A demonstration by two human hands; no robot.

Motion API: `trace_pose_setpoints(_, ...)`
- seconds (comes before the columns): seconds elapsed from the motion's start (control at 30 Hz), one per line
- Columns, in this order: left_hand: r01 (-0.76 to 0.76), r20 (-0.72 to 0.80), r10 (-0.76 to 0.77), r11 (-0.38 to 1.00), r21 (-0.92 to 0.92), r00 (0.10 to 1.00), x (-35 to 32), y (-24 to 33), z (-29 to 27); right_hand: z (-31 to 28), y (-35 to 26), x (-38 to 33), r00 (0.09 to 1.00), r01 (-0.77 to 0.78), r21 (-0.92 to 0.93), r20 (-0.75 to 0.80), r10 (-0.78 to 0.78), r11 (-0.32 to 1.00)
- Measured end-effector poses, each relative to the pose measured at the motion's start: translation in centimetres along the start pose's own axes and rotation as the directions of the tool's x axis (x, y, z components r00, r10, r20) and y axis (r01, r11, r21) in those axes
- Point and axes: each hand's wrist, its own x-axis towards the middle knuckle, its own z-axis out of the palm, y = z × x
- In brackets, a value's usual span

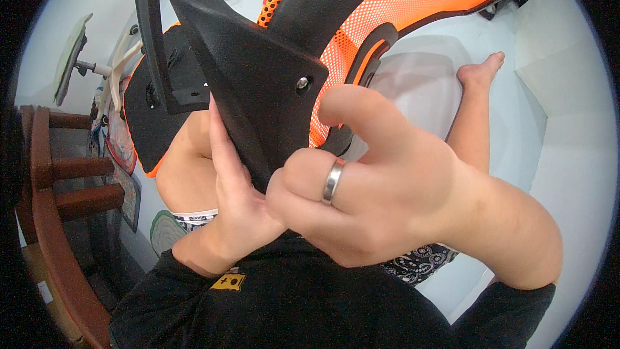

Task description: The person assembles an orange and black mesh office chair by attaching the backrest to the seat using a metal hook and screws. They sit on the floor, manipulate the components, and secure the parts together.

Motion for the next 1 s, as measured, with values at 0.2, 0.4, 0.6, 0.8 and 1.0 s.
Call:
trace_pose_setpoints(0.2,0.068,-0.016,-0.07,0.996,-0.063,0.997,0.0,0.2,0.2,-0.1,0.0,0.0,1.0,0.025,-0.022,0.009,-0.025,0.999)
trace_pose_setpoints(0.4,0.028,-0.013,-0.029,0.996,-0.08,1.0,0.3,-0.1,0.2,0.4,-0.7,-0.1,1.0,0.013,-0.063,-0.015,-0.014,0.998)
trace_pose_setpoints(0.6,0.004,-0.053,-0.011,0.993,-0.12,0.999,0.3,-0.1,0.4,0.1,-0.4,0.2,1.0,0.023,0.015,-0.012,-0.023,1.0)
trace_pose_setpoints(0.8,0.067,-0.017,-0.067,0.997,0.041,0.998,0.4,0.8,-0.4,-0.3,0.1,-0.1,0.993,0.12,-0.128,0.03,-0.118,0.984)
trace_pose_setpoints(1.0,0.171,0.034,-0.175,0.981,0.097,0.984,-0.1,1.2,-0.5,-1.0,-0.3,0.0,0.993,0.067,-0.178,0.11,-0.048,0.982)
